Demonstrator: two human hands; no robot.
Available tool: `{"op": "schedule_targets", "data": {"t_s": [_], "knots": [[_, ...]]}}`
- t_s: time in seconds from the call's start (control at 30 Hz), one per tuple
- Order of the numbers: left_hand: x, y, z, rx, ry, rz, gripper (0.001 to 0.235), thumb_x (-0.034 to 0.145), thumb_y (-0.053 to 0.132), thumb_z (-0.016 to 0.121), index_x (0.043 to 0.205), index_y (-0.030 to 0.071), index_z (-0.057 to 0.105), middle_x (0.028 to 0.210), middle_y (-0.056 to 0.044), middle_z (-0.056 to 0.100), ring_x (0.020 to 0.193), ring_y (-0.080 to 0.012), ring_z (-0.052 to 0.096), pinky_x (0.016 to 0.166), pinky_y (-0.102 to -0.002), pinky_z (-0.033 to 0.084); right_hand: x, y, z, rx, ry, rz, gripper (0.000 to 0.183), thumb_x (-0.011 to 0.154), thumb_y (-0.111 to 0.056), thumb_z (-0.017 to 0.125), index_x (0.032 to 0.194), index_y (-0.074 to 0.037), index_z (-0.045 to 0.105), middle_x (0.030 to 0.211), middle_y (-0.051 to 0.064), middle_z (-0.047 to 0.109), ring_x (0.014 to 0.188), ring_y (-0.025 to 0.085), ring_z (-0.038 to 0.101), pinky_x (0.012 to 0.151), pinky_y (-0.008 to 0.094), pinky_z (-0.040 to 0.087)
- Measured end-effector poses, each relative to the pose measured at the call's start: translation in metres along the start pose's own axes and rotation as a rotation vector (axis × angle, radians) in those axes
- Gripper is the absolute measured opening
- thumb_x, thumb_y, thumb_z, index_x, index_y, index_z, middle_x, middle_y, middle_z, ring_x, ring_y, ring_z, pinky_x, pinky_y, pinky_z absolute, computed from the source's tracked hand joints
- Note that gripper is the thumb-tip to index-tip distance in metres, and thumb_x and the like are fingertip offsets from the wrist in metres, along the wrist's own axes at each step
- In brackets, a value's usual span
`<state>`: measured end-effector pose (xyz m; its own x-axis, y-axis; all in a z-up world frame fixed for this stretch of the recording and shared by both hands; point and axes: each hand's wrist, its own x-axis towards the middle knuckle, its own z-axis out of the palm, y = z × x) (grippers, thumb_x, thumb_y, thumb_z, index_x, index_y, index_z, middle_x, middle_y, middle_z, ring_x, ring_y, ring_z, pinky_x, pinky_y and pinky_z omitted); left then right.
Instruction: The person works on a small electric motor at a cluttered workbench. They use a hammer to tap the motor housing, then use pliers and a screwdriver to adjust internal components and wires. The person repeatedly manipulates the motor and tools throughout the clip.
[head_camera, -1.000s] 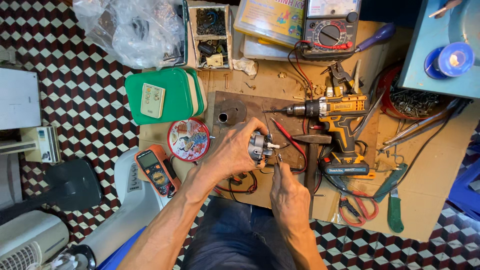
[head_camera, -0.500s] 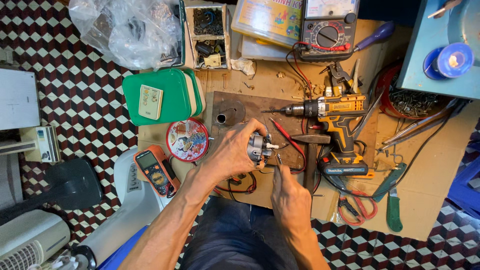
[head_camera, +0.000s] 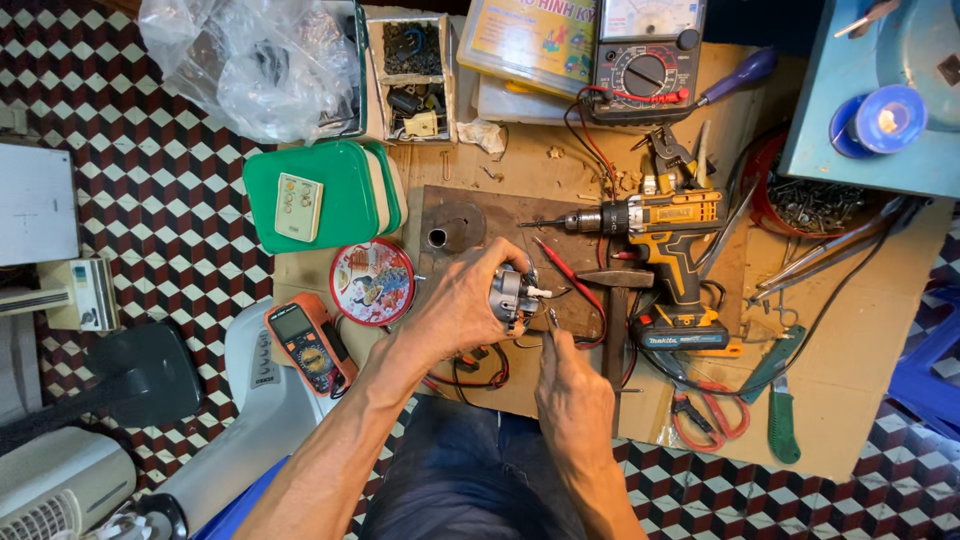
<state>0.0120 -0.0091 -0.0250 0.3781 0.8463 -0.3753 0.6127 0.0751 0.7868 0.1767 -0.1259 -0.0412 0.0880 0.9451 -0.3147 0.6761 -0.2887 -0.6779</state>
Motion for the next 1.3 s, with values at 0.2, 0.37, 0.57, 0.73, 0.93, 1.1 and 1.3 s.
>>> {"op": "schedule_targets", "data": {"t_s": [0.2, 0.37, 0.57, 0.73, 0.93, 1.1, 1.3], "knots": [[0.0, -0.001, 0.0, 0.002, 0.016, -0.006, 0.057, 0.061, 0.012, 0.087, 0.109, 0.011, 0.056, 0.092, -0.012, 0.067, 0.084, -0.0304, 0.07, 0.069, -0.042, 0.056, 0.003, -0.004, 0.001, 0.053, 0.029, -0.079, 0.005, 0.099, -0.009, 0.058, 0.101, -0.004, 0.056, 0.08, 0.024, 0.066, 0.07, 0.044, 0.066, 0.058, 0.05, 0.05], [0.0, 0.0, 0.0, 0.017, 0.031, 0.017, 0.054, 0.064, 0.013, 0.087, 0.109, 0.013, 0.057, 0.091, -0.011, 0.068, 0.086, -0.0312, 0.07, 0.071, -0.043, 0.056, -0.002, -0.004, -0.001, 0.091, 0.034, 0.015, 0.016, 0.095, -0.009, 0.058, 0.11, -0.006, 0.06, 0.071, 0.024, 0.065, 0.065, 0.042, 0.068, 0.055, 0.049, 0.051], [-0.001, 0.0, 0.0, 0.041, 0.022, -0.023, 0.057, 0.061, 0.015, 0.089, 0.109, 0.014, 0.058, 0.089, -0.013, 0.065, 0.083, -0.0334, 0.068, 0.07, -0.044, 0.055, 0.006, -0.01, -0.001, 0.016, 0.042, -0.013, 0.007, 0.099, -0.012, 0.06, 0.101, -0.005, 0.059, 0.076, 0.024, 0.066, 0.066, 0.044, 0.066, 0.054, 0.051, 0.049], [0.001, 0.0, -0.001, 0.023, 0.044, 0.039, 0.054, 0.062, 0.013, 0.087, 0.108, 0.014, 0.058, 0.088, -0.012, 0.064, 0.083, -0.033, 0.068, 0.071, -0.045, 0.054, 0.003, -0.001, 0.002, 0.073, 0.071, -0.049, 0.013, 0.094, -0.009, 0.059, 0.106, -0.005, 0.06, 0.071, 0.023, 0.067, 0.062, 0.04, 0.069, 0.053, 0.05, 0.051], [-0.001, 0.0, 0.002, 0.018, 0.029, -0.031, 0.053, 0.062, 0.012, 0.086, 0.108, 0.014, 0.058, 0.09, -0.012, 0.064, 0.08, -0.0304, 0.068, 0.069, -0.043, 0.054, 0.001, 0.008, 0.012, 0.036, 0.065, -0.012, 0.005, 0.099, -0.01, 0.059, 0.099, -0.005, 0.058, 0.074, 0.023, 0.066, 0.064, 0.042, 0.067, 0.053, 0.051, 0.049], [0.001, 0.001, 0.002, -0.02, 0.019, -0.035, 0.051, 0.064, 0.012, 0.084, 0.107, 0.014, 0.057, 0.091, -0.01, 0.068, 0.084, -0.0286, 0.069, 0.073, -0.042, 0.055, 0.001, -0.004, 0.001, 0.097, 0.143, -0.081, 0.016, 0.094, -0.011, 0.058, 0.108, -0.006, 0.061, 0.075, 0.024, 0.067, 0.062, 0.041, 0.069, 0.052, 0.049, 0.052], [0.0, 0.005, 0.001, -0.01, 0.038, -0.004, 0.053, 0.062, 0.012, 0.085, 0.107, 0.013, 0.057, 0.096, -0.01, 0.067, 0.09, -0.0322, 0.068, 0.075, -0.044, 0.055, 0.012, 0.003, 0.012, 0.081, 0.069, -0.046, 0.008, 0.097, -0.009, 0.058, 0.104, -0.007, 0.059, 0.077, 0.023, 0.067, 0.067, 0.045, 0.065, 0.055, 0.052, 0.048]]}}
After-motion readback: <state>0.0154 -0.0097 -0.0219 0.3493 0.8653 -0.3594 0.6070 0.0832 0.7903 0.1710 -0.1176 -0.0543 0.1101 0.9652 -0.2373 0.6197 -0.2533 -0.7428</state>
